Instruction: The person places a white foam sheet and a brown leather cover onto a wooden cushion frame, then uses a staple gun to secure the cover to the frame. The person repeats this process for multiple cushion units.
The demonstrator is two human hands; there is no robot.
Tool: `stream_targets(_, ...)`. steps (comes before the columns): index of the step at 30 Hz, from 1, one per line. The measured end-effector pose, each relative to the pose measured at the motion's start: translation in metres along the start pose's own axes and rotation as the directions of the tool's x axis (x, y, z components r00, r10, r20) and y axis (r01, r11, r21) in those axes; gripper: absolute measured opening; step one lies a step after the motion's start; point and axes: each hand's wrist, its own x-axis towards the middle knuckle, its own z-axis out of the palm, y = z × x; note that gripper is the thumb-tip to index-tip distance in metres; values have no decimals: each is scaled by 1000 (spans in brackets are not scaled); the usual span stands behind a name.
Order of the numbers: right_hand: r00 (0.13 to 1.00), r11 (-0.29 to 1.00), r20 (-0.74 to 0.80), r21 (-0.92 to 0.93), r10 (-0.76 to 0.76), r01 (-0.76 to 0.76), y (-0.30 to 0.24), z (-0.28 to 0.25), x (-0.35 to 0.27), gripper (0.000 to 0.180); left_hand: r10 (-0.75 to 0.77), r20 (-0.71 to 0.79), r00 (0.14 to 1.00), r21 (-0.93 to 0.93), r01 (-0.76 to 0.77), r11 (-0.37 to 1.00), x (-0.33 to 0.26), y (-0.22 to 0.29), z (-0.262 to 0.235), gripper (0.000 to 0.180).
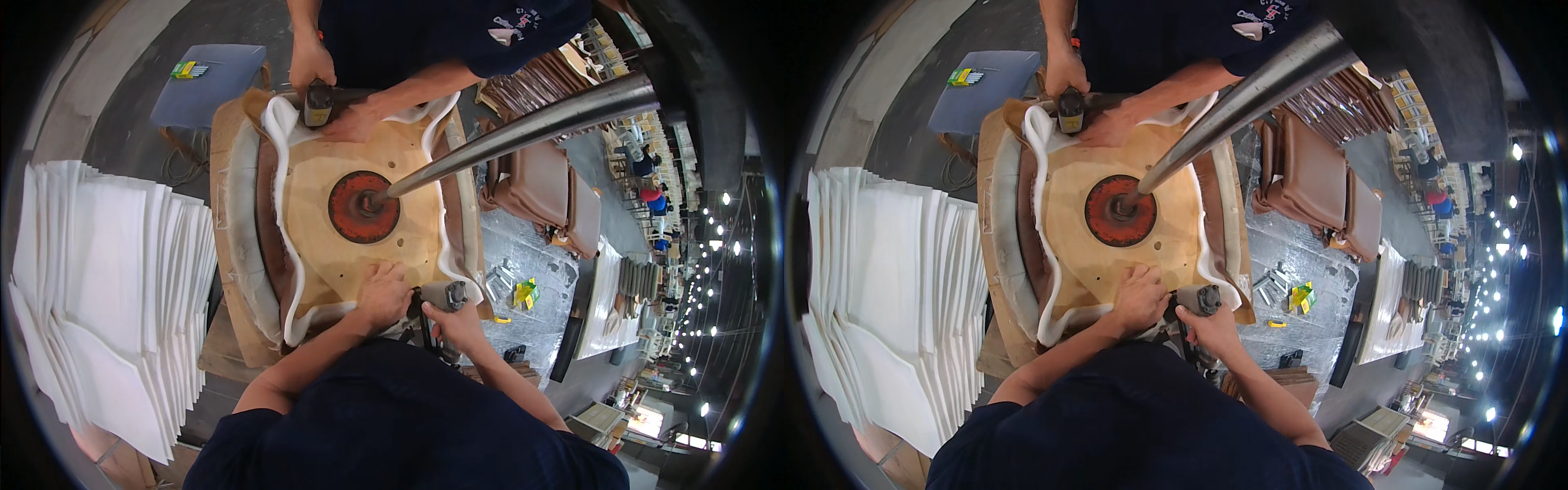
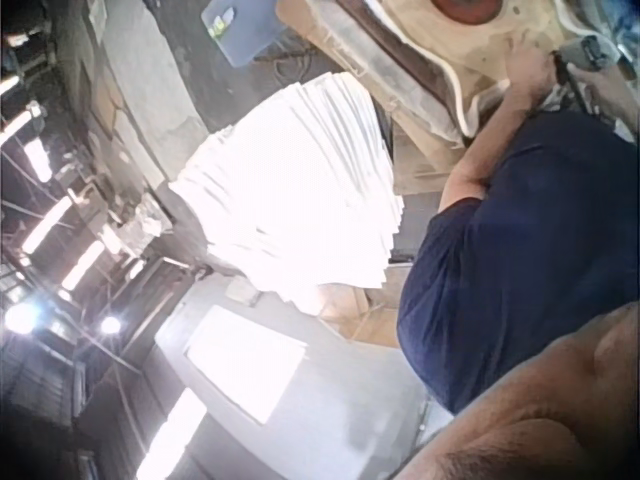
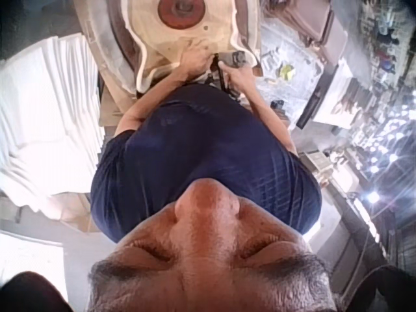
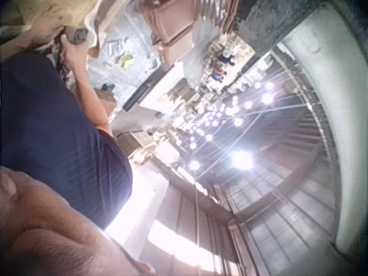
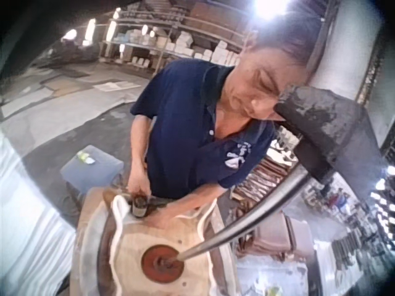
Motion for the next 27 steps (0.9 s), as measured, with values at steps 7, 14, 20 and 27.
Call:
stream_targets(7, 1000, 998, -10, -60, 5, -5, -13, 5, -1, 32, 3, -3, 1000, 22, -3, 1000, -1, 0, -1, 17)
stream_targets(14, 999, 996, -38, -84, -12, 8, -12, 5, -1, 32, 5, 25, 1000, 73, -6, 997, 3, 7, -4, 16)
stream_targets(20, 999, 993, -39, -116, -26, 21, -14, 6, 2, 38, 5, 63, 998, 206, -18, 978, 8, 8, -12, 16)
stream_targets(27, 998, 997, -33, -52, -51, 49, 1, 1, 5, 44, -229, 335, 914, 154, 186, 970, -64, -1, -85, 30)
